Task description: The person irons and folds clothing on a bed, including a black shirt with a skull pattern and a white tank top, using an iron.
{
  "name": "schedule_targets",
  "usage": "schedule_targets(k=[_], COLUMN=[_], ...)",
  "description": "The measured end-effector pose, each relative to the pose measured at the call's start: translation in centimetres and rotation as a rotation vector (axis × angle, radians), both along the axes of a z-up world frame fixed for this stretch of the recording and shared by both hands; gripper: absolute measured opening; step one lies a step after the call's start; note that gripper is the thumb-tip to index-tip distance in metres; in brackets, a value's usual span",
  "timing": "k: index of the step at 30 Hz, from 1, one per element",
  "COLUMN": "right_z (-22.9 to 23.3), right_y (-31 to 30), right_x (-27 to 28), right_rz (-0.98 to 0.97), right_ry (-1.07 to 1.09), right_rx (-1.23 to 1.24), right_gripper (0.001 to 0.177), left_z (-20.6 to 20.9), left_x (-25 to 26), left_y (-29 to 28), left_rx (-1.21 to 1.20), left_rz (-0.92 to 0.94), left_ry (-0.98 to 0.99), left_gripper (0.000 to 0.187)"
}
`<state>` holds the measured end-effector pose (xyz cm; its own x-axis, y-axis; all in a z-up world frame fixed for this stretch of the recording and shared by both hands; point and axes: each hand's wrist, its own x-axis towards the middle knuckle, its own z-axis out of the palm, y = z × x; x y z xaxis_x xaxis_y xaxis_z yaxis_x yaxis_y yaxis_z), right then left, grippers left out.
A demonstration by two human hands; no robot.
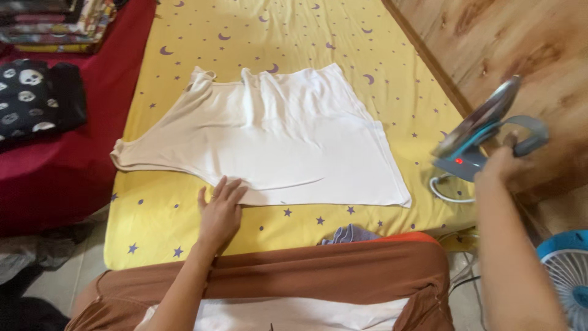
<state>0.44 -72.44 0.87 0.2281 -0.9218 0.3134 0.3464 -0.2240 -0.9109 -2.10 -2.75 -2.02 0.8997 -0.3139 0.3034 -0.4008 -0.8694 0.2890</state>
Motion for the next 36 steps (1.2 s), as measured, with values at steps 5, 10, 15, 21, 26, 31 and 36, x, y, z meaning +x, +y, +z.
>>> schedule_targets(k=[5, 10, 15, 21, 26, 31, 36], right_z=[-3.6, -4.2, -4.3, -5.3, -3.8, -4.4, -2.7], right_y=[3.6, 5.6, 5.9, 4.8, 6.9, 18.5, 20.5], right_x=[0.9, 0.3, -0.9, -1.9, -2.3, -5.6, -7.8], right_rz=[0.086, 0.149, 0.188, 0.209, 0.237, 0.478, 0.757], right_ry=[-0.217, -0.104, -0.036, 0.07, 0.111, 0.573, 0.919], right_rx=[0.242, 0.098, -0.008, -0.037, -0.144, -0.552, -1.535], right_gripper=[0.014, 0.016, 0.015, 0.035, 0.065, 0.09, 0.066], left_z=[-1.6, -1.0, -0.6, -1.0, -0.9, -1.3, -0.6], left_x=[1.0, 1.4, 2.1, 2.4, 2.4, 3.3, 5.3], left_y=[0.3, 0.3, 0.0, 0.4, 0.4, 1.0, 4.0], left_rx=[-0.212, -0.283, -0.33, -0.362, -0.369, -0.242, -0.209], left_rz=[0.001, 0.046, 0.061, 0.046, 0.034, 0.08, -0.067], left_ry=[-0.119, -0.1, -0.105, -0.085, -0.077, -0.054, 0.016], left_gripper=[0.023, 0.018, 0.015, 0.02, 0.021, 0.024, 0.034])
